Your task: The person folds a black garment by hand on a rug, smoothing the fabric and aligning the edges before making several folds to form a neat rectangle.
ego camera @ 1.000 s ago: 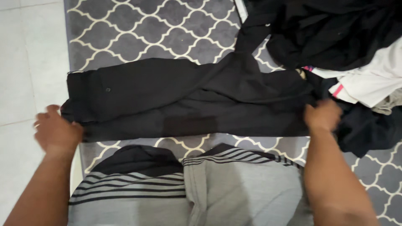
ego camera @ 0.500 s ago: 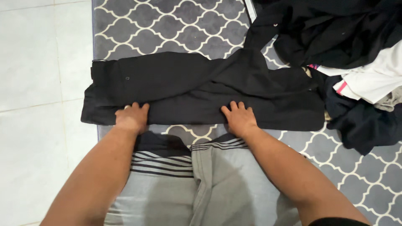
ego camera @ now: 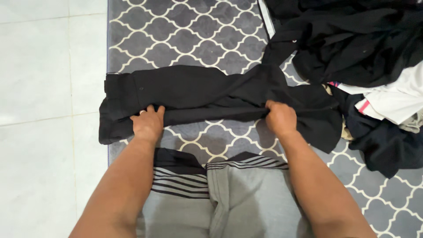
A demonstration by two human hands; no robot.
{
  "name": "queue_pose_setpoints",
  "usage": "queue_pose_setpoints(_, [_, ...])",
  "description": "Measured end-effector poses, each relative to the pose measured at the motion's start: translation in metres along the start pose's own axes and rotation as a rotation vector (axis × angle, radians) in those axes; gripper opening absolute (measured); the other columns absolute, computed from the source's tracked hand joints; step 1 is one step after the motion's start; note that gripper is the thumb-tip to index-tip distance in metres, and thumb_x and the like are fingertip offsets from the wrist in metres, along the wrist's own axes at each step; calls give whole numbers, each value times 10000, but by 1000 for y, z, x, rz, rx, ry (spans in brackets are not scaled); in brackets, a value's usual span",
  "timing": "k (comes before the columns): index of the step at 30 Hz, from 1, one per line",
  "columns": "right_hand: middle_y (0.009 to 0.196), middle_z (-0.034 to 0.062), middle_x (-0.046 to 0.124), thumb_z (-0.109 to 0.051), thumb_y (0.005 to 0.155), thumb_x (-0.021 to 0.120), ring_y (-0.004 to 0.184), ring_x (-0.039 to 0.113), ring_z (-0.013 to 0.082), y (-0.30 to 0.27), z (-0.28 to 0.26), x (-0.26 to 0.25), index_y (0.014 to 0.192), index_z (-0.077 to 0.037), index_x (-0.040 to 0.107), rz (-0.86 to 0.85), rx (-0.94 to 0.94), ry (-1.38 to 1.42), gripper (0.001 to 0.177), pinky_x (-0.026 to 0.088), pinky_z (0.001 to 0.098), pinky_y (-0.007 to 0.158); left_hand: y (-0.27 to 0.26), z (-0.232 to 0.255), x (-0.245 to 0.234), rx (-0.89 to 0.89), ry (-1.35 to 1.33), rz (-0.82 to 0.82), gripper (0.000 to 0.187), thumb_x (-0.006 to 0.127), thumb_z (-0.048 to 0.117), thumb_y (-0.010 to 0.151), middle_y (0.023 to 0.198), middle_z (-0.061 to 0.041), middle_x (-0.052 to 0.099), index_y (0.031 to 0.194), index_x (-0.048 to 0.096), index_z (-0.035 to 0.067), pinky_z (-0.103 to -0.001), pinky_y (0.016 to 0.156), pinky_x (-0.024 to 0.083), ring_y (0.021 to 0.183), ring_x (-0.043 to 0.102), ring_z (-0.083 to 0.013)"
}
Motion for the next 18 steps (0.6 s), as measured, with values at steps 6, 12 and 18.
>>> queue_pose_setpoints(6, [1230,194,677,-149,762,748,1125,679,373,-20,25,60,1404,-170,544,-605,251,0,673,553,464,953,0,3,3,-38,-56,-46,492,545,224,1016,1473,-156,505,1498,447,220,-710,1057,399,1313,556,-410])
queue_pose_setpoints(12, [1249,275,632,-211,688,805,1115,641,452,0,18,58,1533,-167,430,-364,157,30,926,525,503,933,11,3,-10,-23,-147,8,757,678,145,853,1567,-150,361,1517,336,271,-659,980,474,1337,504,-393])
queue_pose_setpoints(18, [1023,233,719,-227,883,678,937,700,448,28,30,28,1133,-156,731,16,109,-33,265,556,535,875,28,-8,-27,44,-220,185,661,571,89,949,1540,-119,479,1556,392,281,-588,1013,491,1293,557,-352])
Point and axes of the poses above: each hand's wrist, its own y-axis towards the middle knuckle, its own x-axis out of the palm, z = x × y, the point moved 9 cm from there along y, towards the middle knuckle
